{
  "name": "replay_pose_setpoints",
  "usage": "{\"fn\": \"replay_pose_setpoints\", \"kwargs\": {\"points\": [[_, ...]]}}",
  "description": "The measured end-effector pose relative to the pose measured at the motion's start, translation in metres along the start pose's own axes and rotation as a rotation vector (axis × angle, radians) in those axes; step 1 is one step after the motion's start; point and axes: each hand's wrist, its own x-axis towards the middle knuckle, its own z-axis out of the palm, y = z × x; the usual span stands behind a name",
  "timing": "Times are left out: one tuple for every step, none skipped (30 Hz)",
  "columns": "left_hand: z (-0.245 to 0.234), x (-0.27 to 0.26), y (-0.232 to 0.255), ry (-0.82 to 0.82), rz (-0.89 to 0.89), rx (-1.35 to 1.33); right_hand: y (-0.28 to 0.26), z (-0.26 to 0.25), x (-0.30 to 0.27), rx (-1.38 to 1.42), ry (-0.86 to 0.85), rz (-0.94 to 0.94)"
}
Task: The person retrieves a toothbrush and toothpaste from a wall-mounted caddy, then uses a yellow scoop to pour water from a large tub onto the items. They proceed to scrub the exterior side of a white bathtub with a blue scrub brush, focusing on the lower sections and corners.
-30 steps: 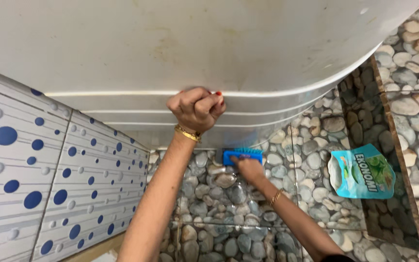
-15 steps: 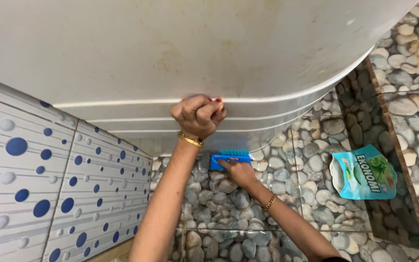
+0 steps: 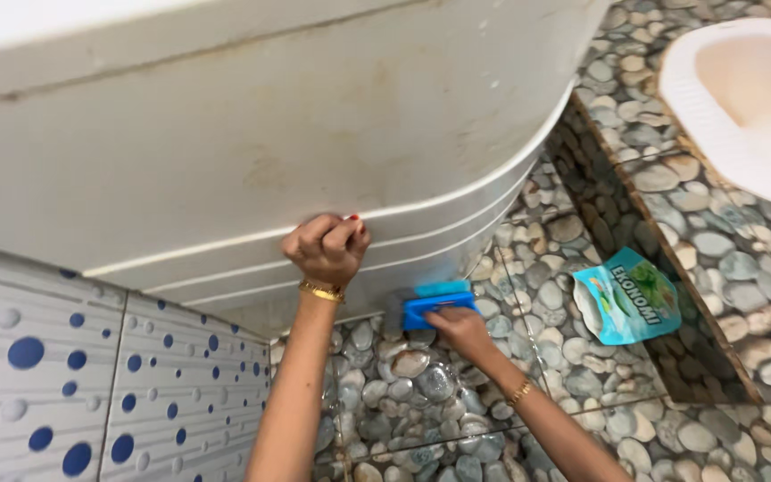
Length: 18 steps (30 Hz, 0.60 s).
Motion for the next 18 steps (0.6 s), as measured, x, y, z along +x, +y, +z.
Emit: {"fn": "replay_pose_setpoints", "kwargs": {"points": [[0.001,0.001,0.000,-0.002,-0.002,-0.006,0.015,-0.011,-0.005,0.043,0.168,0.077],[0.002,0.000,0.000,0.003,-0.004,-0.004,0.026,-0.021,-0.009,0.086,0.329,0.150],[0.004,0.000,0.000,0.008,-0.007,-0.003,0.034,-0.031,-0.011,0.113,0.351,0.183],[0.003,-0.002,0.000,0.009,-0.010,0.002,0.044,-0.046,-0.013,0.143,0.371,0.215],[-0.001,-0.004,0.003,0.000,-0.010,0.005,0.048,-0.058,-0.013,0.174,0.391,0.248],[0.000,-0.002,0.003,0.008,-0.003,0.017,0.046,-0.064,-0.006,0.189,0.435,0.221],[0.003,0.002,0.001,0.016,0.003,0.030,0.039,-0.069,-0.001,0.204,0.479,0.194],[0.003,0.001,0.001,0.018,0.001,0.031,0.030,-0.075,0.000,0.225,0.508,0.176],[0.003,-0.001,0.001,0.020,-0.002,0.031,0.025,-0.082,0.007,0.186,0.561,0.100],[0.003,-0.001,0.001,0.022,-0.003,0.033,0.021,-0.088,0.019,0.148,0.615,0.024],[0.004,-0.002,0.000,0.019,-0.006,0.034,0.019,-0.096,0.033,0.109,0.667,-0.052],[0.004,-0.002,0.000,0.015,-0.007,0.035,0.017,-0.106,0.049,0.092,0.685,0.072],[0.004,-0.002,0.000,0.011,-0.008,0.035,0.016,-0.118,0.066,0.075,0.701,0.197],[0.005,-0.002,0.000,0.021,-0.002,0.042,0.016,-0.135,0.080,0.155,0.761,0.253],[0.006,-0.001,0.000,0.031,0.004,0.048,0.019,-0.157,0.092,0.235,0.820,0.309],[0.006,-0.002,0.001,0.039,0.008,0.055,0.023,-0.180,0.101,0.336,0.848,0.416],[0.005,-0.003,0.002,0.035,0.002,0.053,0.026,-0.200,0.112,0.438,0.875,0.522],[0.006,-0.001,0.002,0.036,-0.001,0.052,0.030,-0.218,0.124,0.436,0.895,0.476]]}}
